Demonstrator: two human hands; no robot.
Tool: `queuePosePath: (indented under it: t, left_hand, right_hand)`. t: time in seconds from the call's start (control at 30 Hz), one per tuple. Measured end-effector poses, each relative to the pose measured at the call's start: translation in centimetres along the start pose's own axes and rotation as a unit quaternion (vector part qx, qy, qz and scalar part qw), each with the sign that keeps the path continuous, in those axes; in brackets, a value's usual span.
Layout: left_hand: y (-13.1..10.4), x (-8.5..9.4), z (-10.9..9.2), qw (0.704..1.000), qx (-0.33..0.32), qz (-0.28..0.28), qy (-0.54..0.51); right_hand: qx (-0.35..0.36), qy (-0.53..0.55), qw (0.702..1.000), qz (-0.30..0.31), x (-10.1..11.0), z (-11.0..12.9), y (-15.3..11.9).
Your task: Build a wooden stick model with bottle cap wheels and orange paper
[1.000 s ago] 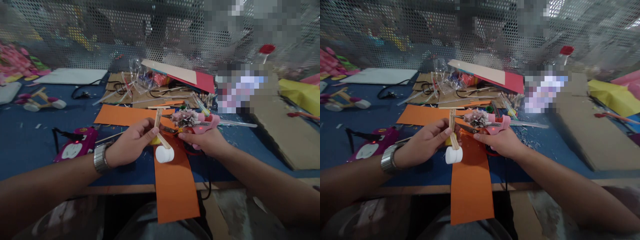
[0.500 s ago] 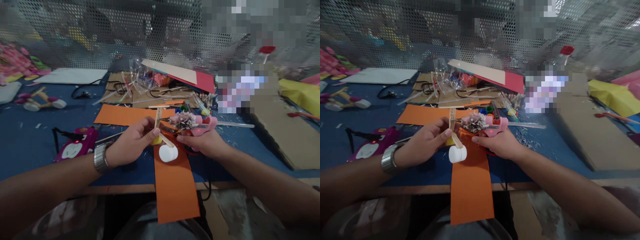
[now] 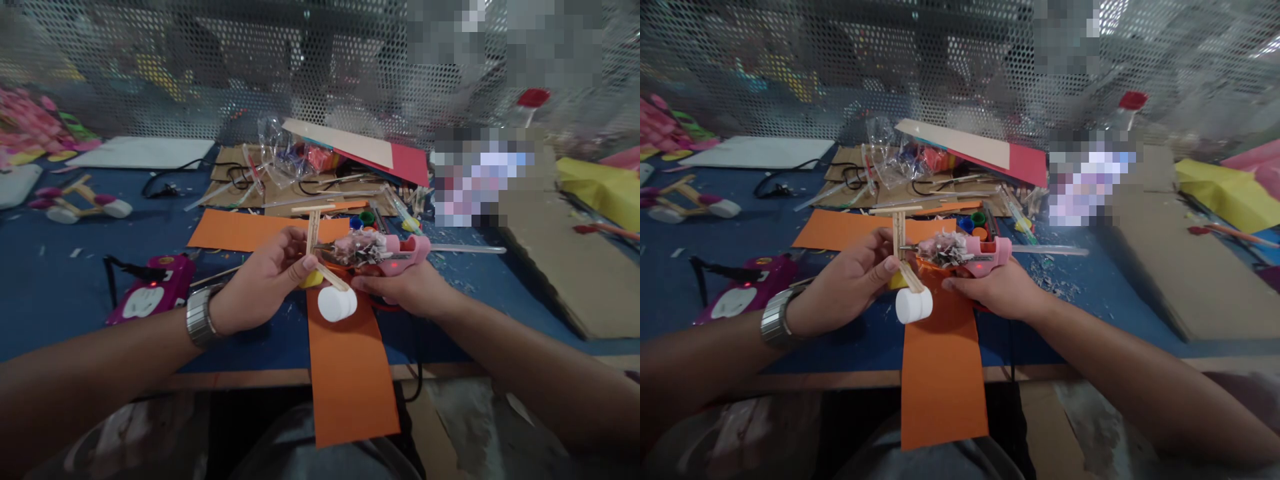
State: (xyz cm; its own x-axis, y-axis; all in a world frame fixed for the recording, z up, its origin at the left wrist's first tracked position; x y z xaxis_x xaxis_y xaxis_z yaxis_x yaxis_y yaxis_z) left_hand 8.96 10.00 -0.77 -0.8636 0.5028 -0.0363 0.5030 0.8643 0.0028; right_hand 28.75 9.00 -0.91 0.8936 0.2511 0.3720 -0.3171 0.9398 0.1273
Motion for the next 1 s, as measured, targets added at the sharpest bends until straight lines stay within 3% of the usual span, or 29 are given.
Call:
queuePosePath:
  t: [0.3, 0.5, 0.67, 0.8, 1.0]
  left_hand:
    - [0.1, 0.0, -0.3, 1.0, -0.013, 0.002, 0.003]
    - [0.1, -0.1, -0.4, 1.0, -0.016, 0.011, 0.015]
    - [0.0, 0.2, -0.2, 1.0, -0.004, -0.006, 0.016]
    - [-0.1, 0.5, 0.0, 1.0, 0.014, -0.027, -0.004]
    - [-0.1, 0.1, -0.6, 1.0, -0.013, -0.008, -0.013]
  right_hand:
    - [-0.01, 0.074, 0.997, 0.031, -0.9, -0.1, -0.2]
    - [0.058, 0.097, 0.99, 0.08, -1.6, 0.9, 0.0]
    - [0.051, 0.104, 0.991, 0.069, -1.4, 0.8, 0.0]
    - [-0.002, 0.129, 0.991, 0.046, -1.2, 0.1, -0.2]
    - [-0.008, 0.098, 0.995, 0.011, -0.5, 0.0, -0.3]
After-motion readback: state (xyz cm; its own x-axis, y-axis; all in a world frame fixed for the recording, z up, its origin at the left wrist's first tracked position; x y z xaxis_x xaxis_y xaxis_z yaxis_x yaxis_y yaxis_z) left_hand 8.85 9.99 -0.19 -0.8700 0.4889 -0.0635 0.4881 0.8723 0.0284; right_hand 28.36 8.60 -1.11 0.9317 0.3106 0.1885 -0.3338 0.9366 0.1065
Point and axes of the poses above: each hand's wrist, its own y-axis towards the middle knuckle, its own x-axis out of the back of the hand, z = x × y, the point moved 9 cm from there along y, towards the middle knuckle, and after that the axes turned 6 degrees about x, right-handed, at the moved point
